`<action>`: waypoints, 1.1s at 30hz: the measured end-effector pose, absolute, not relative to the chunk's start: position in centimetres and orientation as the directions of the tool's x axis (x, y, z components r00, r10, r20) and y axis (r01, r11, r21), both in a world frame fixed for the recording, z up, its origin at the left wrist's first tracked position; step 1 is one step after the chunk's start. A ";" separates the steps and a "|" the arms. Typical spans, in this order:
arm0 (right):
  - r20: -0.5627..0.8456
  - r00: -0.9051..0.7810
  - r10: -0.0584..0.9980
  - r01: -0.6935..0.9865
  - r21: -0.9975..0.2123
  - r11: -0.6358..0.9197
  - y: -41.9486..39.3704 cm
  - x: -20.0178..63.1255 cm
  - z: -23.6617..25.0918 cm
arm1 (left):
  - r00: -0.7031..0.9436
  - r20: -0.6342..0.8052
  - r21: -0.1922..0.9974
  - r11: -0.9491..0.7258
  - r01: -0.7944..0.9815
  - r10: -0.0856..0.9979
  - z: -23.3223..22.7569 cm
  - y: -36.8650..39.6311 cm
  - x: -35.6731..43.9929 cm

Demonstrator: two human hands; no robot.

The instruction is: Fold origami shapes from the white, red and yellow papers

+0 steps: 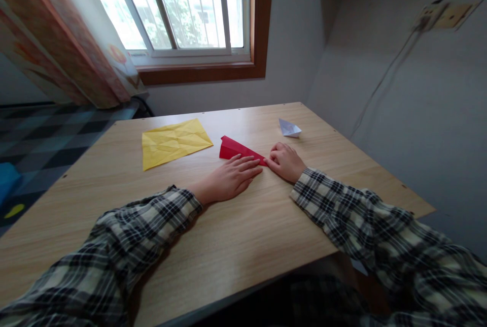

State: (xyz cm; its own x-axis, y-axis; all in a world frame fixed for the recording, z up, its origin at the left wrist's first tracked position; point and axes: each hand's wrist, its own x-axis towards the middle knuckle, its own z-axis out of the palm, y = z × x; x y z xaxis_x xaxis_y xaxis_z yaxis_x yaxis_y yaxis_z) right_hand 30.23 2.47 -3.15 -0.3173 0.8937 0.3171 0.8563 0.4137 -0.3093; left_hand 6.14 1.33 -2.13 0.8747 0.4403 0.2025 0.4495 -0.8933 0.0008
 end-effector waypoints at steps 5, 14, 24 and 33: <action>0.314 -0.322 0.893 0.856 -0.307 0.416 2.5 30.2 -3.1 | 0.869 0.202 -0.011 -0.886 0.464 0.453 -2.1 1.2 6.2; 0.318 -0.323 0.891 0.857 -0.302 0.418 2.5 30.2 -3.2 | 0.831 0.194 -0.034 -0.843 0.537 0.521 -1.8 0.8 6.3; 0.318 -0.322 0.891 0.856 -0.305 0.418 2.5 30.3 -3.0 | 0.760 0.197 -0.111 -0.756 0.645 0.619 -2.0 0.5 6.4; 0.303 -0.323 0.897 0.859 -0.303 0.412 2.5 30.3 -3.1 | 0.734 0.211 -0.098 -0.734 0.672 0.645 -1.8 0.5 6.3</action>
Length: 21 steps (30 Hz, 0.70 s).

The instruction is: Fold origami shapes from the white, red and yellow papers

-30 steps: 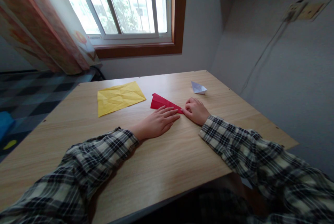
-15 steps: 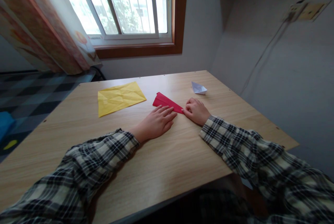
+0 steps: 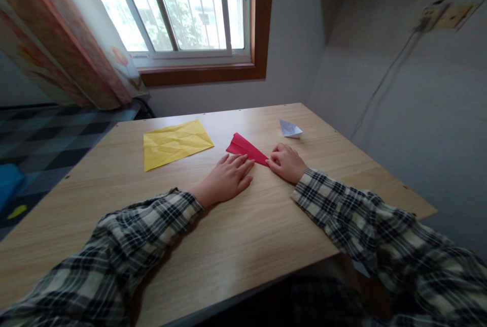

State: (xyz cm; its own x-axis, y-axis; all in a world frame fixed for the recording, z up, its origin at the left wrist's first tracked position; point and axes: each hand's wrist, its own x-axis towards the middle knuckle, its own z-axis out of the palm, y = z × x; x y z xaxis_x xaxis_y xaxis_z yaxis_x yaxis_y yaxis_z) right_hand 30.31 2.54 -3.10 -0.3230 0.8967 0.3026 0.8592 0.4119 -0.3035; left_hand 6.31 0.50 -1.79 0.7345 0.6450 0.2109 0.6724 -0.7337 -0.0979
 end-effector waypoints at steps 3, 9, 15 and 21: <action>0.301 -0.318 0.899 0.863 -0.301 0.406 2.6 30.3 -3.1 | 0.730 0.208 -0.084 -0.732 0.676 0.650 -1.8 0.5 6.2; 0.346 -0.338 0.875 0.846 -0.296 0.444 2.4 30.4 -3.1 | 0.688 0.194 -0.028 -0.697 0.716 0.699 -1.8 0.3 6.2; 0.408 -0.512 0.756 0.698 -0.315 0.643 1.9 30.3 -3.1 | 0.643 0.181 0.034 -0.658 0.752 0.745 -1.9 0.5 6.3; 0.395 -0.683 0.615 0.519 -0.329 0.789 1.5 30.2 -3.1 | 0.639 0.255 0.107 -0.679 0.727 0.725 -2.2 0.9 6.1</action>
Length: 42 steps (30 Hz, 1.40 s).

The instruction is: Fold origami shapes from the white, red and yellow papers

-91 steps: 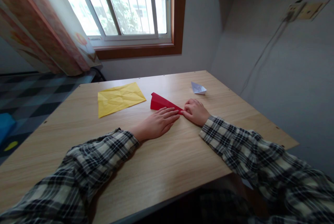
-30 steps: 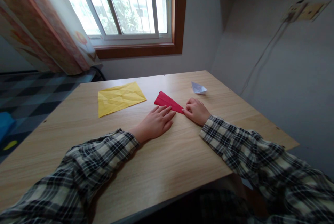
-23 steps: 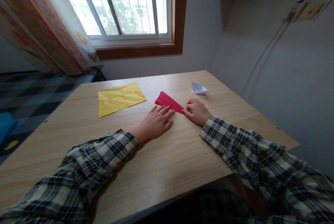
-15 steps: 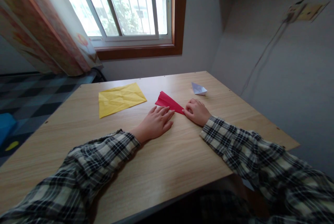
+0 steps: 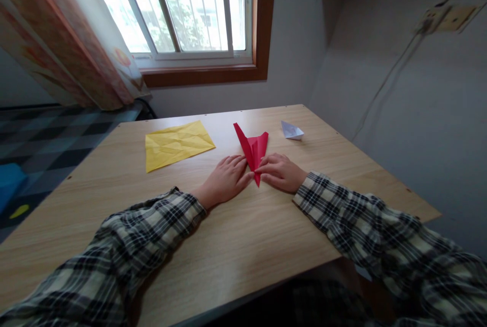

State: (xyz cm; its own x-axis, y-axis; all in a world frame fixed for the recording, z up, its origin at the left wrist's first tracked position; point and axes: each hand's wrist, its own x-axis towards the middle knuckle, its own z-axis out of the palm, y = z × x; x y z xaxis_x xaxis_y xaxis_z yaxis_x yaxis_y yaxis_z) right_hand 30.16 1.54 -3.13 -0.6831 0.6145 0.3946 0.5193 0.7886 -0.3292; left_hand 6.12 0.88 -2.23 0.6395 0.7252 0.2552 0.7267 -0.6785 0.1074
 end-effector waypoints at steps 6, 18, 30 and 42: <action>0.392 -0.777 0.493 0.372 -0.345 0.861 1.5 30.0 -3.4 | 0.629 0.253 0.142 -0.671 0.728 0.736 -2.2 1.1 6.0; 0.460 -0.685 0.565 0.493 -0.279 0.824 0.6 29.8 -2.2 | 0.591 0.345 0.336 -0.685 0.647 0.729 -1.8 1.4 5.5; 0.431 -0.377 0.820 0.790 -0.312 0.527 2.3 31.3 -3.3 | 0.570 0.332 0.368 -0.659 0.655 0.752 -2.1 1.6 5.2; 0.282 -0.591 0.756 0.651 -0.387 0.653 2.6 32.7 -1.7 | 0.693 0.303 0.264 -0.757 0.598 0.654 -1.9 1.4 5.8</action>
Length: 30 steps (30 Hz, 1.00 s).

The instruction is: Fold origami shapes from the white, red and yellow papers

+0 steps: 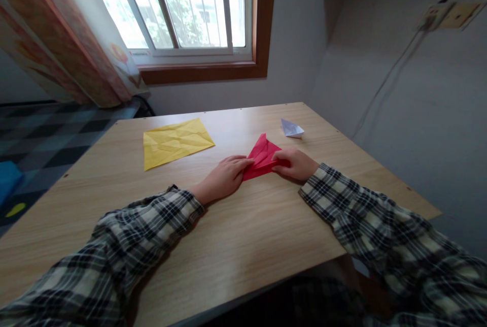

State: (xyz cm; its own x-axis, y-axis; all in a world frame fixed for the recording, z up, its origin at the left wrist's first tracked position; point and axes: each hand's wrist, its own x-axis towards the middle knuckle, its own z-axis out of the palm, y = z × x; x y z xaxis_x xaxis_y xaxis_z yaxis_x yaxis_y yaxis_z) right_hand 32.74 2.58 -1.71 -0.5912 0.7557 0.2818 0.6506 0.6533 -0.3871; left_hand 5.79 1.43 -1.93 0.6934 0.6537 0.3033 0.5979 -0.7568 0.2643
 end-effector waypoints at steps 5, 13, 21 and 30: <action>0.236 -0.659 0.714 0.592 -0.424 0.686 2.7 34.0 -1.2 | 0.659 0.297 0.373 -0.720 0.586 0.691 -1.8 1.8 5.4; 0.136 -0.701 0.700 0.546 -0.530 0.649 2.4 34.8 -0.6 | 0.720 0.234 0.367 -0.745 0.556 0.653 -1.2 2.1 5.2; 0.136 -0.721 0.680 0.518 -0.546 0.658 2.4 34.5 -0.6 | 0.712 0.216 0.350 -0.734 0.582 0.668 -1.4 2.0 5.0; 0.206 -0.742 0.638 0.454 -0.544 0.705 2.3 34.5 -1.0 | 0.713 0.224 0.321 -0.741 0.590 0.665 -1.9 2.3 5.2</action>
State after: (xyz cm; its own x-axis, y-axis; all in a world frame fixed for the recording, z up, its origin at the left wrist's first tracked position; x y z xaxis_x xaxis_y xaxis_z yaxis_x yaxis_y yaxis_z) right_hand 34.52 2.27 -0.99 -0.7423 0.6375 0.2062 0.4544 0.7051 -0.5443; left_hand 5.18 2.26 -1.87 0.7128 0.6646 0.2241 0.5897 -0.7409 0.3215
